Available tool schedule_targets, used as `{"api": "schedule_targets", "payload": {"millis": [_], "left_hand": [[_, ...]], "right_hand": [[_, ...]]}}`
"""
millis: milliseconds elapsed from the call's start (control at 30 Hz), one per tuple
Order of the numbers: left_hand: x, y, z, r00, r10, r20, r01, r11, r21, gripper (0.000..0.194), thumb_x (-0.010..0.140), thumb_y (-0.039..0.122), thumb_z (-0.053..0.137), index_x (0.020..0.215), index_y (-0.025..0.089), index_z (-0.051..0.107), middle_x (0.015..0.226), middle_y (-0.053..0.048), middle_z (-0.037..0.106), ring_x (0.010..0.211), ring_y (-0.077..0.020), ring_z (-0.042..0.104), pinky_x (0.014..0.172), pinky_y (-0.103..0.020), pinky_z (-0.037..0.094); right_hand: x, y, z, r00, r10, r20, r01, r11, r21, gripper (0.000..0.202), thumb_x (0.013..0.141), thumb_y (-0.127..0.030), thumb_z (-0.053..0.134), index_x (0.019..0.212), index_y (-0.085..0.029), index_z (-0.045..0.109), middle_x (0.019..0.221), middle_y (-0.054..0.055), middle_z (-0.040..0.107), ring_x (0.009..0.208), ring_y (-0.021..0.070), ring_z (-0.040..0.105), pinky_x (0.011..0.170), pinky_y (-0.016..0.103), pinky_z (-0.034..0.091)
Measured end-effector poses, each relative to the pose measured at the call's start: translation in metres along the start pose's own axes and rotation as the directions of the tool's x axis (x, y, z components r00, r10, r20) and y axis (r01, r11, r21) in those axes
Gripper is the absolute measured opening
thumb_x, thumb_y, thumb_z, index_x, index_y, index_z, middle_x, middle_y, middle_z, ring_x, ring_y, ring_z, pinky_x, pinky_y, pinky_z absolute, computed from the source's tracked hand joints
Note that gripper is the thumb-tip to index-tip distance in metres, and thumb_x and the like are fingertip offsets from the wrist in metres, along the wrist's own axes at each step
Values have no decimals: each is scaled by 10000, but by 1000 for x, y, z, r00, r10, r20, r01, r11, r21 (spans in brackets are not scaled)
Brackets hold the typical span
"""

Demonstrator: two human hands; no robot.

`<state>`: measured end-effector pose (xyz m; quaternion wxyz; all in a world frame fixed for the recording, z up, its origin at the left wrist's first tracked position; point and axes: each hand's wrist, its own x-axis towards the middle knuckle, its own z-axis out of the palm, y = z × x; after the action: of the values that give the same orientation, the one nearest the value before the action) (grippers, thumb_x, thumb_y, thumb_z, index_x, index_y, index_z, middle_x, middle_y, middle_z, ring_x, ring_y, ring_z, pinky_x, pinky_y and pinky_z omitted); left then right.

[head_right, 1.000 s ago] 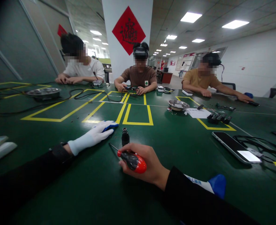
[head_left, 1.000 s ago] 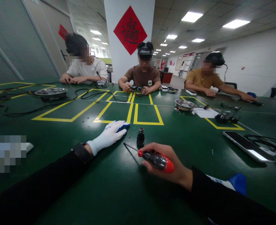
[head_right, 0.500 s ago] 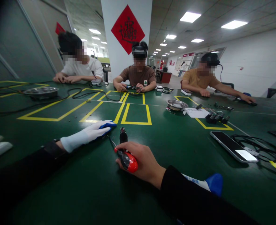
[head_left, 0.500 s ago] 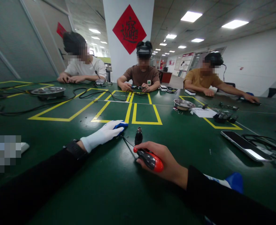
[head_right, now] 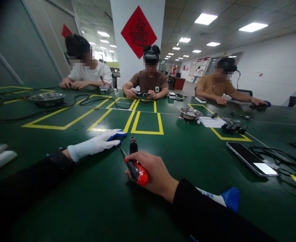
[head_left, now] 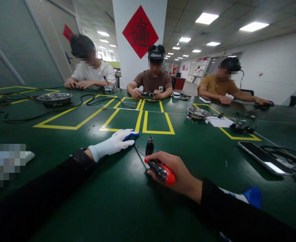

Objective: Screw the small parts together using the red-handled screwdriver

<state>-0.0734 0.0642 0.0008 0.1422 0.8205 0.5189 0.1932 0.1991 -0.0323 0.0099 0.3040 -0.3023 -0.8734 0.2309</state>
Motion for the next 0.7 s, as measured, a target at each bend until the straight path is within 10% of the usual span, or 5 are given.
{"api": "schedule_targets", "payload": {"millis": [700], "left_hand": [[-7,8,-3,995,40,92,-48,995,83,544,929,494,388,1416,257,439,1521,-82,381,1427,-292,282,1167,-515,185]], "right_hand": [[0,-1,-1,1000,2,3,-2,1000,-4,341,881,-339,623,1200,-232,562,1096,60,653,920,182,634,807,331,508]]}}
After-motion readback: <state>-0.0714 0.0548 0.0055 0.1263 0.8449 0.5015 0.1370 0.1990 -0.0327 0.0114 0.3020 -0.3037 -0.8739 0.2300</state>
